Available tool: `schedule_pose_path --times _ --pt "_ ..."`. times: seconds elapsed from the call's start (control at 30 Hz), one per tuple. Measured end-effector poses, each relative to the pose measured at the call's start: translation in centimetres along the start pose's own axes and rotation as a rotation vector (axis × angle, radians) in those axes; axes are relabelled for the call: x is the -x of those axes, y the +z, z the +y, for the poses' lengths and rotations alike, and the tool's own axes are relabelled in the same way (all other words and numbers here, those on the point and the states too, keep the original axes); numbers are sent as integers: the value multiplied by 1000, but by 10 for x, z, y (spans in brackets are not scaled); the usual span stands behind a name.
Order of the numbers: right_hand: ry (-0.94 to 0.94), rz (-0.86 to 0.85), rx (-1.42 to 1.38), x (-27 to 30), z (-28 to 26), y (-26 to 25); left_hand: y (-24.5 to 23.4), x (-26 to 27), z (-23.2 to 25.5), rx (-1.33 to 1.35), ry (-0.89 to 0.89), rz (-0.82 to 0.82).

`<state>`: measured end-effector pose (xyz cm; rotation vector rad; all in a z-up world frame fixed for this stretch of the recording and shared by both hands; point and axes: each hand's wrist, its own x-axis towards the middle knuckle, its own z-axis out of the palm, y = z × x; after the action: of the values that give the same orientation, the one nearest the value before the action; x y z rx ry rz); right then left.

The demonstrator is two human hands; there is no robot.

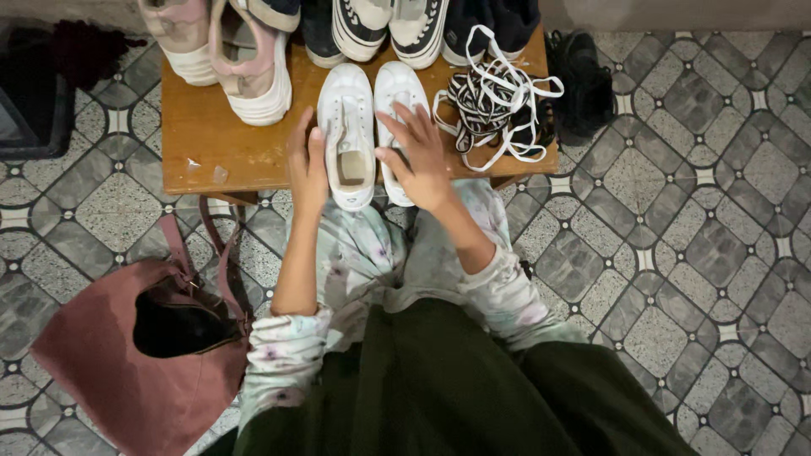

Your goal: The person removes laces from several pairs of shoes on a wooden bench, then re-laces them one by one. They handle black-and-white canvas shoes, pink sneakers, and white sneakers, threading laces through eyelets and tying them.

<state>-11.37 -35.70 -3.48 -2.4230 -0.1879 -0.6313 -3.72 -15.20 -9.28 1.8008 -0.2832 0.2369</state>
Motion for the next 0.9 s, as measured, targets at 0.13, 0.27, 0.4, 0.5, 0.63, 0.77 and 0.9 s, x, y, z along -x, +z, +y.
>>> schedule_pose_path --times 0.13,0.27,0.4,0.5,0.63,0.77,0.9 --pt "56 -95 -63 5 13 9 3 -4 1 -73 41 2" --pt "4 -26 -138 7 16 11 -4 4 5 -30 57 -21" --pt "4 -95 -64 -7 8 -4 -29 10 17 33 131 11" --pt "79 -163 -122 -33 2 -22 -61 -1 28 -6 98 169" --pt "-54 -115 -269 -75 -16 -10 -115 -53 31 -412 308 261" --pt "-199 -214 -363 -118 -49 61 -145 -127 12 -724 521 169" --pt "-273 -204 -272 -145 -61 123 -148 -171 -7 -608 397 38"
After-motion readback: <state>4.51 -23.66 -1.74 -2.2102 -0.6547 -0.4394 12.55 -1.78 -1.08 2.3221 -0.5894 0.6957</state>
